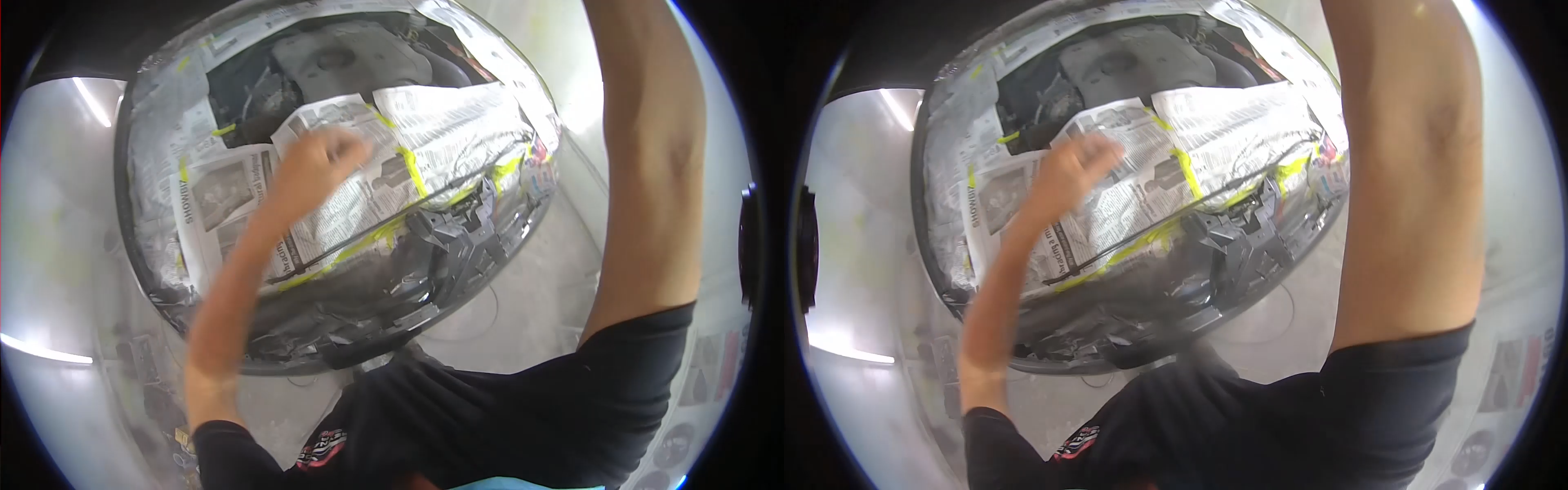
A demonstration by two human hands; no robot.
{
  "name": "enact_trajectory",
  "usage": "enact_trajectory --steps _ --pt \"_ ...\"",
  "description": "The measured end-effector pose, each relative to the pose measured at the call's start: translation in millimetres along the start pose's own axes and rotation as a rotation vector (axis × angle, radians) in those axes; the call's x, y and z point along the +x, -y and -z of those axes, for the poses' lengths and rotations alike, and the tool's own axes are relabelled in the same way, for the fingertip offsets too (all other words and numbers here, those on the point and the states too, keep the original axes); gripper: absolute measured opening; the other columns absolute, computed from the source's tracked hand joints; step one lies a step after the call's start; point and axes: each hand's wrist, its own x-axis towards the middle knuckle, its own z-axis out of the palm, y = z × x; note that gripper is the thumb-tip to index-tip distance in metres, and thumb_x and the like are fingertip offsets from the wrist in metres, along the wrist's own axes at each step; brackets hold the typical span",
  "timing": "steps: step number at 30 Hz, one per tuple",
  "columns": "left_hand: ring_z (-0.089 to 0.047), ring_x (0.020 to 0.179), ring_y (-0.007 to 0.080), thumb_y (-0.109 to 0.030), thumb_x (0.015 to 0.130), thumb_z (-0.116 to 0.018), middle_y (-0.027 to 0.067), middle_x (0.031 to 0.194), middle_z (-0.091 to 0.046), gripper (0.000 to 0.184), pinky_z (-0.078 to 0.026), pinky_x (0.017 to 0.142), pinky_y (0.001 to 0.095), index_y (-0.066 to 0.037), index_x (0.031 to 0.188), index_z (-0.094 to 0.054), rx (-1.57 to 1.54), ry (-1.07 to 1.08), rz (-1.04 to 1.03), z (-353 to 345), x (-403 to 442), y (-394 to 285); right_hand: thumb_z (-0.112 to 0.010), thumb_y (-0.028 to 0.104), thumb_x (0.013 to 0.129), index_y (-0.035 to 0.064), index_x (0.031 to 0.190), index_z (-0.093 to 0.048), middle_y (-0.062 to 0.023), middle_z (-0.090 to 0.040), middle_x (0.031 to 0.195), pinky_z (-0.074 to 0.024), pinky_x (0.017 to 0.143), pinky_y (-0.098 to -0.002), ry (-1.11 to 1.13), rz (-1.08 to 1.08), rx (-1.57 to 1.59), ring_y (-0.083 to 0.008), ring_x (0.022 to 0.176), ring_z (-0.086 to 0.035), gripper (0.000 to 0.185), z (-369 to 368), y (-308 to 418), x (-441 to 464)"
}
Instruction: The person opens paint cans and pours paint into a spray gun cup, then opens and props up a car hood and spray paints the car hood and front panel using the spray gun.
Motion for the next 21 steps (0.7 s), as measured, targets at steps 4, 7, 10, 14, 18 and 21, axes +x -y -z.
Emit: enact_trajectory --steps 4,7,10,14,18,21 --pt "-0.066 0.096 0.0283 -0.026 0.086 -0.079 0.0098 0.101 -0.069 0.031 -0.05 0.086 0.0399 -0.006 0.108 -0.072 0.302 0.008 -0.092 -102 -48 88 -0.087 0.048 0.078 -0.0223 0.132 -0.048 -0.0347 -0.056 0.131 -0.0494 0.1 -0.0461 -0.004 -0.154 -0.22 -0.0398 0.122 -0.058 0.097 53 -33 -21" --pt "-0.059 0.104 0.0289 -0.025 0.081 -0.082 0.0061 0.104 -0.06 0.035 -0.045 0.09 0.043 -0.009 0.109 -0.068 0.518 -0.053 -0.146 -133 -53 90 -0.087 0.049 0.078 -0.0219 0.133 -0.048 -0.0346 -0.056 0.133 -0.0489 0.101 -0.0466 -0.02 -0.249 -0.334 -0.0401 0.123 -0.057 0.097 94 -56 -32" --pt "-0.059 0.102 0.0288 -0.023 0.081 -0.081 0.0063 0.102 -0.06 0.031 -0.046 0.089 0.0429 -0.009 0.105 -0.066 0.583 -0.035 -0.169 -147 -43 95 -0.086 0.049 0.078 -0.0214 0.133 -0.047 -0.0345 -0.055 0.134 -0.0485 0.102 -0.0472 -0.025 -0.306 -0.401 -0.0405 0.124 -0.056 0.098 127 -78 -40" --pt "-0.059 0.1 0.0289 -0.019 0.084 -0.077 0.0066 0.101 -0.059 0.024 -0.049 0.086 0.0423 -0.01 0.101 -0.063 0.597 -0.006 -0.221 -158 -37 94 -0.086 0.05 0.078 -0.0209 0.134 -0.047 -0.0344 -0.054 0.135 -0.0479 0.103 -0.0479 -0.038 -0.335 -0.444 -0.0409 0.125 -0.055 0.098 168 -107 -34" --pt "-0.061 0.098 0.0312 -0.017 0.087 -0.074 0.0081 0.1 -0.059 0.021 -0.052 0.082 0.0434 -0.009 0.102 -0.061 0.559 -0.061 -0.225 -161 -36 94 -0.086 0.051 0.078 -0.0204 0.134 -0.047 -0.0343 -0.053 0.137 -0.0473 0.103 -0.0486 -0.037 -0.328 -0.42 -0.0414 0.127 -0.054 0.099 174 -126 -30" --pt "-0.065 0.09 0.0326 -0.019 0.089 -0.073 0.0092 0.099 -0.06 0.021 -0.054 0.075 0.0452 -0.009 0.1 -0.058 0.469 -0.071 -0.135 -158 -41 75 -0.085 0.052 0.078 -0.0199 0.135 -0.047 -0.0342 -0.052 0.138 -0.0469 0.104 -0.0492 -0.034 -0.29 -0.391 -0.0417 0.128 -0.053 0.1 167 -134 -15"
